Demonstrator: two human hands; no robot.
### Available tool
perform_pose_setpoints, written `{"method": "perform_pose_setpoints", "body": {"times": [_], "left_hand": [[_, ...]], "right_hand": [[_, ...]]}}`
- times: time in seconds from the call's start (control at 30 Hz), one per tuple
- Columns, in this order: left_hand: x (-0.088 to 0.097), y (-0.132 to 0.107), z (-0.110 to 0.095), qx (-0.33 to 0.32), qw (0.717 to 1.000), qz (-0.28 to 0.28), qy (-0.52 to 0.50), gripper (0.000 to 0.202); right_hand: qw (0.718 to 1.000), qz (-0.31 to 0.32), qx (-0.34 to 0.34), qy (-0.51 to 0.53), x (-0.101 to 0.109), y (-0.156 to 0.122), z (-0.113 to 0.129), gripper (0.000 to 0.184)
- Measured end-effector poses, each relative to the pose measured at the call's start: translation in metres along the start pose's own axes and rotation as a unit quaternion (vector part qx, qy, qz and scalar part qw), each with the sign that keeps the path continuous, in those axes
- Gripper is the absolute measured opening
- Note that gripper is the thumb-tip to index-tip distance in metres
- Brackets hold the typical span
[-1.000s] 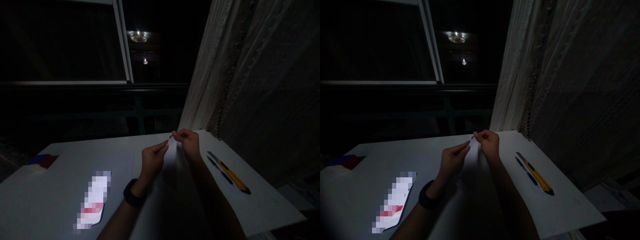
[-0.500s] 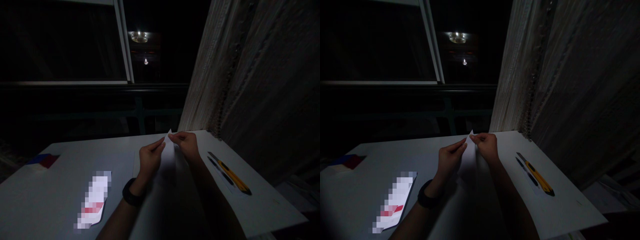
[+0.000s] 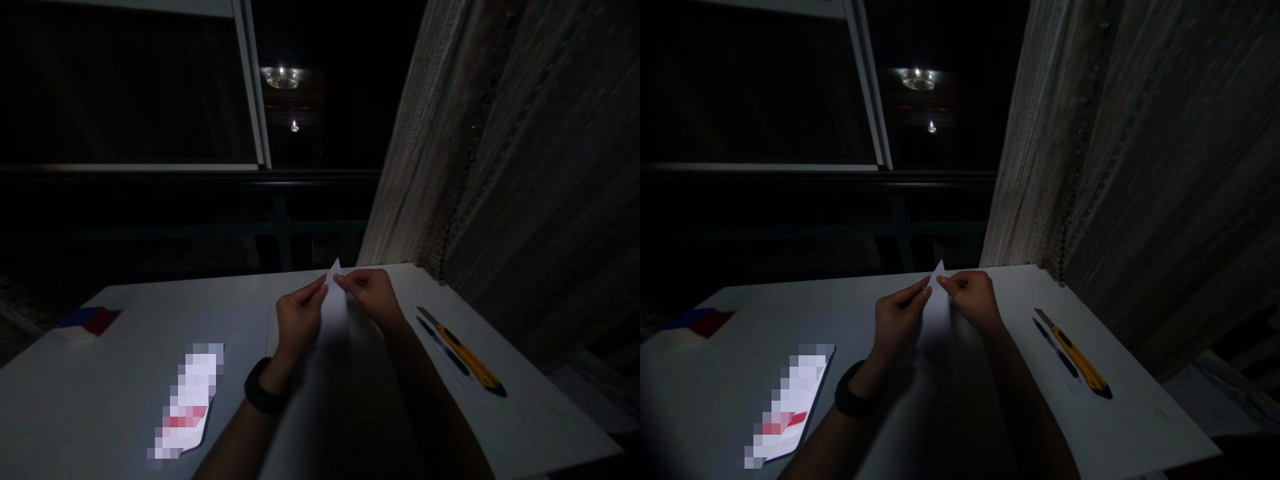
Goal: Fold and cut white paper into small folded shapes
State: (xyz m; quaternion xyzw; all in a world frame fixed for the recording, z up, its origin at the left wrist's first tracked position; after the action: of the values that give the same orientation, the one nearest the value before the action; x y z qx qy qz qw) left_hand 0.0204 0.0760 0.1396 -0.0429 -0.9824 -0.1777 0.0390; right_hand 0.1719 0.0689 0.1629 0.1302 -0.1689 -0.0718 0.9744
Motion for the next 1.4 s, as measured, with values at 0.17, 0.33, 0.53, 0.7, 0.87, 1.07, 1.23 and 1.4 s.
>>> {"method": "perform_pose_setpoints", "body": {"times": [0.17, 0.33, 0.53, 0.7, 0.87, 1.07, 1.23, 1.4], "left_hand": [[0.001, 0.001, -0.002, -0.002, 1.000, 0.009, 0.003, 0.028], [0.005, 0.002, -0.003, 0.001, 1.000, -0.011, -0.005, 0.028], [0.007, 0.002, -0.005, -0.003, 1.000, -0.015, 0.009, 0.029], [0.011, 0.003, -0.004, -0.002, 1.000, -0.031, 0.003, 0.029], [0.013, 0.004, -0.006, -0.002, 0.999, -0.035, -0.007, 0.028], [0.017, 0.004, -0.008, 0.026, 0.998, -0.041, -0.033, 0.030], [0.016, 0.005, -0.002, 0.077, 0.992, -0.025, -0.092, 0.040], [0.015, 0.007, 0.005, 0.111, 0.981, -0.024, -0.159, 0.032]], "right_hand": [[0.999, -0.032, -0.002, -0.024, 0.002, 0.000, 0.000, 0.028], [1.000, 0.017, 0.001, -0.022, -0.004, -0.001, 0.003, 0.030], [1.000, 0.000, -0.012, -0.021, -0.007, 0.000, -0.001, 0.030], [1.000, 0.008, -0.007, -0.029, -0.012, -0.001, 0.001, 0.030], [1.000, -0.005, -0.006, -0.013, -0.013, -0.002, 0.003, 0.030], [1.000, 0.010, -0.011, -0.006, -0.015, -0.002, 0.002, 0.028], [1.000, 0.013, 0.002, 0.022, -0.016, -0.002, 0.002, 0.027], [1.000, 0.003, -0.012, 0.022, -0.017, 0.000, -0.003, 0.028]]}}
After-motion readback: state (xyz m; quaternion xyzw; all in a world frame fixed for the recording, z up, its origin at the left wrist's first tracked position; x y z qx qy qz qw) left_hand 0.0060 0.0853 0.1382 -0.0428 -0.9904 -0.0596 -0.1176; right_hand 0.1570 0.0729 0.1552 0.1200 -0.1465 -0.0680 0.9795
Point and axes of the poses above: each hand's wrist, its own y-axis towards the middle knuckle, its own x-axis out of the back of the hand, z = x × y, the point moved 5 cm from there along y, towards the middle knuckle, and after that the axes turned 8 degrees about z, right-handed, at the moved point
